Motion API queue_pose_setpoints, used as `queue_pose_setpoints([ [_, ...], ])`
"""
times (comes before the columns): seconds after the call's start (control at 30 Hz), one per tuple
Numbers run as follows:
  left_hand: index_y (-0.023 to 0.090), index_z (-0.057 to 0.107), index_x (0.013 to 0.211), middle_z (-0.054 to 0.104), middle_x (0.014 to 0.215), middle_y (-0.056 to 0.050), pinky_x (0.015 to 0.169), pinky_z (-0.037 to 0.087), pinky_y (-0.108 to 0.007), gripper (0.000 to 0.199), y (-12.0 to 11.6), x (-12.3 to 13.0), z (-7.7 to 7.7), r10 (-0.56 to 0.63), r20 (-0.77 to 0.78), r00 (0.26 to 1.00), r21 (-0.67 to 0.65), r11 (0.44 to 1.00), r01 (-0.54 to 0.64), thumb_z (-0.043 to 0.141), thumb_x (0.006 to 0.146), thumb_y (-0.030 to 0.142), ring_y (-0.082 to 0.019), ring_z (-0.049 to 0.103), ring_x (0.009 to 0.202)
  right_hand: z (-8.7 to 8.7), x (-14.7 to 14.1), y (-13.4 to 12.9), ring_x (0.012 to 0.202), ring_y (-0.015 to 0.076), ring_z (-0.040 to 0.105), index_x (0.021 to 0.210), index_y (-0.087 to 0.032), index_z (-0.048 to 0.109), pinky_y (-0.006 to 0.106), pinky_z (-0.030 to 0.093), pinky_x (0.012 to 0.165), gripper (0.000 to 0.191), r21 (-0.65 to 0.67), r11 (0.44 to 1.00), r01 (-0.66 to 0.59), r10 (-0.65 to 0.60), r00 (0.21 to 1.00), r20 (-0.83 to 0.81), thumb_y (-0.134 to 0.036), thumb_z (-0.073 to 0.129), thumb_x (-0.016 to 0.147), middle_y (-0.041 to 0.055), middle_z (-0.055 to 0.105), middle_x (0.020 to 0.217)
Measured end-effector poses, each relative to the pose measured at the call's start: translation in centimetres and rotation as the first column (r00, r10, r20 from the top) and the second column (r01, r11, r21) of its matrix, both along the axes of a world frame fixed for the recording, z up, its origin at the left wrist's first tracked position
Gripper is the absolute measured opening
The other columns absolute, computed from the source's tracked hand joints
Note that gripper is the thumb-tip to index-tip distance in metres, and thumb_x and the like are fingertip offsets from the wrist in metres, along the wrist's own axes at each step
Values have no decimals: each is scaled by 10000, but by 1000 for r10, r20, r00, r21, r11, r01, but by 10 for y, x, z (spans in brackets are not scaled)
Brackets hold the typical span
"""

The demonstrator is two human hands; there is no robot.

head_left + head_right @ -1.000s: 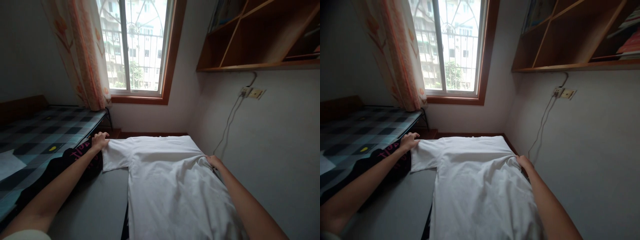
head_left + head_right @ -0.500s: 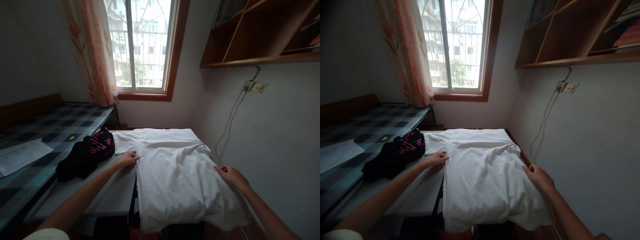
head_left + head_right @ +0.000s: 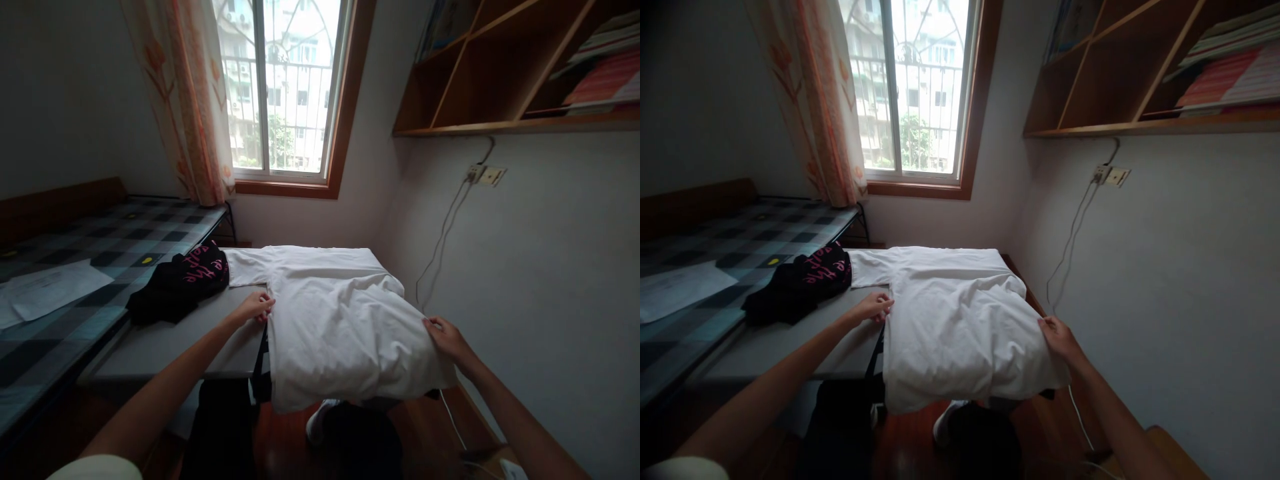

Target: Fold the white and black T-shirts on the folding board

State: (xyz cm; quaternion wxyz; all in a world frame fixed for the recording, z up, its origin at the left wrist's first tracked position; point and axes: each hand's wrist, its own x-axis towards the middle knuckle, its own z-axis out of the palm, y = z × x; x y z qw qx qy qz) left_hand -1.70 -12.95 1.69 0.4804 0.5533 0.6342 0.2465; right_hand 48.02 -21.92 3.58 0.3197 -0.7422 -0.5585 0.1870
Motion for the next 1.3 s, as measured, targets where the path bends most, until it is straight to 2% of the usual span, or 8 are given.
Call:
queue_pose_setpoints([
  [0.1,143,542,776,590,556,7,450,462,-222,376,-20,3,-3,-51,-49,998,-55,997,48,622,794,510,-130,592,452,3,8,-13,785,278,663,722,-174,666,314,517,674,445,-229,971,-70,45,993,-111,-611,601,667,99,729,796],
  [0.2,140,542,638,571,492,-6,445,454,-240,449,-37,8,-8,-111,-126,986,-69,992,102,596,791,558,-137,568,417,5,12,-34,780,278,678,776,-140,702,313,533,662,454,-419,875,-243,126,949,-288,-580,673,669,101,737,815],
  [0.3,143,536,584,577,489,-19,440,444,-248,465,-48,12,-9,-124,-192,974,-55,992,116,583,796,555,-146,566,416,10,8,-52,848,262,685,939,-162,685,309,553,704,441,-324,878,-352,152,848,-508,-522,712,685,85,738,935],
  [0.43,153,546,586,596,512,-37,461,441,-254,439,-58,15,-7,-86,-318,944,67,991,113,563,813,528,-170,594,456,17,-1,-62,816,262,695,1042,-214,625,336,578,651,454,-173,966,-195,38,762,-646,-528,661,717,76,733,975],
  [0.77,144,587,691,595,525,-47,469,424,-250,364,-55,17,-13,18,-377,926,125,992,32,487,879,439,-170,583,466,-7,-14,-72,900,285,702,1035,-167,639,393,578,789,555,-387,877,-284,-93,691,-717,-645,437,837,143,738,881],
  [1.0,174,584,673,649,642,-68,599,430,-266,315,-60,27,-4,28,-500,866,186,980,76,700,701,465,-249,652,730,0,-7,-77,893,269,698,1065,-213,589,360,592,724,406,-209,970,-127,-62,700,-712,-501,606,779,102,733,928],
  [1.13,174,583,745,678,876,-123,717,427,-295,193,-66,36,-5,66,-473,878,249,967,61,634,781,356,-282,627,935,9,-2,-75,794,226,696,1066,-252,557,302,582,625,404,-33,999,42,-53,699,-713,-365,684,700,58,726,911],
  [1.3,175,565,890,647,1006,-141,756,448,-287,186,-64,38,1,109,-323,940,288,957,-12,513,884,353,-258,597,1028,12,9,-70,785,229,676,915,-200,657,286,555,608,378,96,990,101,-24,806,-592,-444,685,628,81,726,882],
])
